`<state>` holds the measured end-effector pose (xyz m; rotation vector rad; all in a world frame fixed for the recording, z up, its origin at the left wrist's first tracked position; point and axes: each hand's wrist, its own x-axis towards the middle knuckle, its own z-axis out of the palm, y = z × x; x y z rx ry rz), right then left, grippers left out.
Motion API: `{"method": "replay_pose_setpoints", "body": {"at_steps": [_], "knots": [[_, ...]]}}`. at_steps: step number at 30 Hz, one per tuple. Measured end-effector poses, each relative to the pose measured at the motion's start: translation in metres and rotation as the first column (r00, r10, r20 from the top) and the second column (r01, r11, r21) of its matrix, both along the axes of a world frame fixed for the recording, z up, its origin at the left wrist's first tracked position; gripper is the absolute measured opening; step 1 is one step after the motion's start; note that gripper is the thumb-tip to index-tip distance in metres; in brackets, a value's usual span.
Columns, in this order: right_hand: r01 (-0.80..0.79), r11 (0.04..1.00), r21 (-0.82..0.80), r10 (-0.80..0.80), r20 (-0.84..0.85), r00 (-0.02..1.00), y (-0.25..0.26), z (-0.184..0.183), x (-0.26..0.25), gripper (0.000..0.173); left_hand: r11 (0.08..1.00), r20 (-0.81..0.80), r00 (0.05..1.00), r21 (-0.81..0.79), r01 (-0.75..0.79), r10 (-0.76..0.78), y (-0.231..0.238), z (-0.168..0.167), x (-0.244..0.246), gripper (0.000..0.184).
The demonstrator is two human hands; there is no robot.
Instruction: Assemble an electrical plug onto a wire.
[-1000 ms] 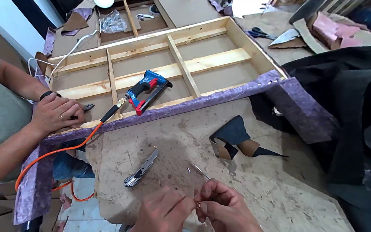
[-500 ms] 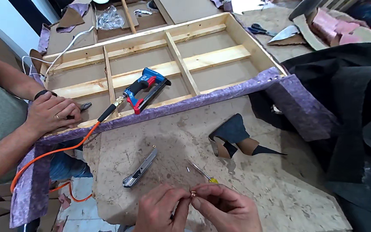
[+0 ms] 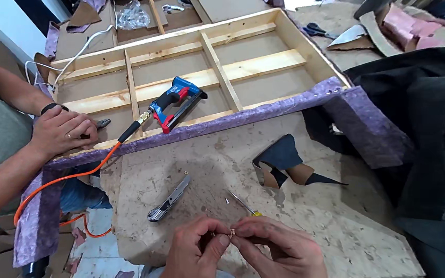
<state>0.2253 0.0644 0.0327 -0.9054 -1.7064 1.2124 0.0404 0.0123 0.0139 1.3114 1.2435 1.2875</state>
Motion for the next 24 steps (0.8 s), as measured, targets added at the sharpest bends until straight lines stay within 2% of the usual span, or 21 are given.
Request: {"method": "replay_pose_setpoints", "body": {"at_steps": [2, 7, 12, 14, 19, 24], "knots": [[-0.016, 0.999, 0.043, 0.013, 0.051, 0.999, 0.001, 0.001, 0.002, 0.008, 0.999, 0.059, 0.998, -0.027, 0.037, -0.035, 0.0, 0.0, -0.002, 0.021], [0.001, 0.99, 0.139, -0.016, 0.107, 0.994, -0.003, -0.004, -0.002, 0.007, 1.0, 0.043, 0.999, -0.01, 0.008, -0.007, -0.002, 0.003, -0.002, 0.018], [0.017, 0.998, -0.052, -0.021, -0.067, 0.998, -0.005, -0.009, -0.003, 0.01, 0.999, -0.043, 0.999, 0.033, -0.03, 0.032, -0.002, 0.005, -0.002, 0.013], [0.025, 0.993, -0.113, -0.036, -0.098, 0.995, -0.005, -0.007, -0.001, 0.014, 0.998, -0.024, 0.999, 0.05, -0.037, 0.038, -0.001, 0.003, -0.001, 0.012], [0.049, 0.977, -0.21, -0.062, -0.058, 0.996, -0.01, 0.0, 0.001, 0.022, 0.999, 0.0, 1.0, 0.041, 0.009, -0.009, -0.002, 0.003, -0.007, 0.026], [0.033, 0.969, -0.245, -0.032, 0.009, 0.999, -0.009, 0.008, 0.004, 0.026, 0.992, -0.041, 0.999, 0.122, 0.038, -0.033, -0.003, 0.0, -0.011, 0.027]]}}
